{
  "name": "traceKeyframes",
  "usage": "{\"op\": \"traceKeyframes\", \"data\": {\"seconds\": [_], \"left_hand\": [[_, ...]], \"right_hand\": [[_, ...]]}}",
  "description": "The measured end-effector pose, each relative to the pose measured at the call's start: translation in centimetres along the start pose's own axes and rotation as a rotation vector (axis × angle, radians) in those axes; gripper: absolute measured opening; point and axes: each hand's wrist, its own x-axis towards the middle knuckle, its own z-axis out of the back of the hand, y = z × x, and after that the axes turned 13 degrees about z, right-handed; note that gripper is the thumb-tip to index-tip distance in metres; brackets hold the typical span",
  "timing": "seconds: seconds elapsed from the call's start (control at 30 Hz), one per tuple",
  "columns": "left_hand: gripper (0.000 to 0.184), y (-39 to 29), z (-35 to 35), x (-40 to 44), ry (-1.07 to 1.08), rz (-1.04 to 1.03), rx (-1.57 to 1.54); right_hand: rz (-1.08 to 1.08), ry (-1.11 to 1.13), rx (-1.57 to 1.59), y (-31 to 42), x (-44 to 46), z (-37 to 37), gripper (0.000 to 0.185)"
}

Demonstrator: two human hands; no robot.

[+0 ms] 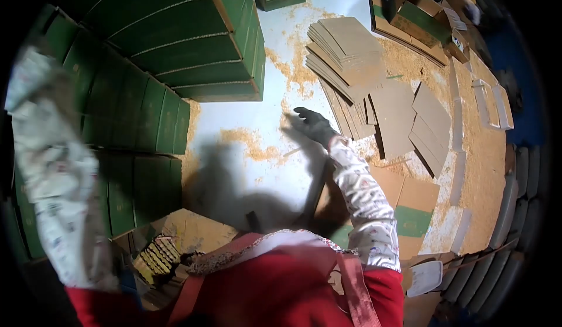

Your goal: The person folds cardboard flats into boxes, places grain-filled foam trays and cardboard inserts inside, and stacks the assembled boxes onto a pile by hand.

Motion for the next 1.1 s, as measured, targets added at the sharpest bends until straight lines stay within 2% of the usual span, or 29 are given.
{"op": "traceKeyframes", "data": {"seconds": [0.07,0.13,0.17,0.2,0.23,0.27,0.33,0.4,0.47,0.53,0.6,0.67,0.73,0.77,0.8,0.83,0.87,0.9,0.97,1.03,1.1], "left_hand": [[0.040,1.0,-2.4,-7.9,-0.077,0.072,-0.054],[0.041,2.5,-5.6,-20.7,0.024,0.265,-0.089],[0.041,3.0,-7.3,-28.5,0.174,0.392,-0.070],[0.042,2.9,-8.3,-36.1,0.397,0.507,0.000],[0.046,3.2,-8.6,-42.9,0.724,0.526,0.228],[0.053,2.1,-8.1,-47.3,0.870,0.450,0.503],[0.064,1.5,-7.1,-51.0,1.260,0.546,0.669],[0.062,4.0,-5.6,-54.7,1.052,0.613,0.758],[0.061,8.3,-2.7,-55.4,0.934,0.688,0.941],[0.059,11.6,1.4,-56.1,0.902,0.849,1.227],[0.056,12.5,6.5,-58.7,0.783,0.906,1.104],[0.057,6.5,9.1,-56.6,0.849,0.955,1.224],[0.058,1.8,12.3,-61.0,0.705,0.995,1.447],[0.061,-0.6,14.3,-62.6,0.746,1.073,1.494],[0.062,-4.4,14.7,-60.1,0.635,0.982,1.575],[0.061,-7.0,15.8,-56.4,0.869,1.807,1.226],[0.061,-8.9,17.0,-59.1,0.776,1.728,1.277],[0.060,-10.2,17.1,-62.0,0.639,1.598,1.248],[0.060,-12.5,14.0,-63.4,0.561,1.492,0.962],[0.060,-15.2,8.9,-62.8,0.579,1.475,0.602],[0.060,-18.2,3.4,-62.1,0.635,1.492,0.248]], "right_hand": [[0.131,-0.181,0.137,-0.8,-5.2,0.1,0.048],[0.124,-0.338,0.194,1.4,-11.2,0.6,0.042],[0.164,-0.485,0.199,1.2,-14.2,0.2,0.038],[0.081,-0.539,0.167,3.5,-17.3,0.3,0.036],[0.047,-0.578,0.123,3.1,-20.1,0.0,0.034],[-0.012,-0.621,0.140,2.7,-22.7,-0.5,0.032],[-0.090,-0.655,0.124,2.7,-27.5,-1.8,0.031],[-0.175,-0.659,0.113,2.4,-31.0,-3.5,0.031],[-0.195,-0.665,0.129,2.3,-32.7,-5.4,0.031],[-0.169,-0.528,0.093,3.3,-32.5,-6.5,0.029],[-0.126,-0.386,-0.199,4.3,-31.7,-7.2,0.029],[-0.039,-0.300,-0.250,5.6,-30.6,-6.8,0.031],[-0.052,-0.270,-0.245,7.0,-30.3,-6.1,0.032],[-0.054,-0.235,-0.251,7.3,-30.5,-5.5,0.033],[0.017,-0.250,-0.298,7.0,-31.0,-5.0,0.033],[0.096,-0.284,-0.361,5.2,-32.0,-5.2,0.032],[0.154,-0.328,-0.448,3.5,-33.5,-4.7,0.031],[0.097,-0.336,-0.430,3.9,-34.3,-3.2,0.029],[0.024,-0.400,-0.445,4.1,-35.6,-0.2,0.026],[0.000,-0.462,-0.493,2.5,-38.2,3.2,0.026],[0.287,-0.690,-0.992,-1.1,-39.9,6.0,0.026]]}}
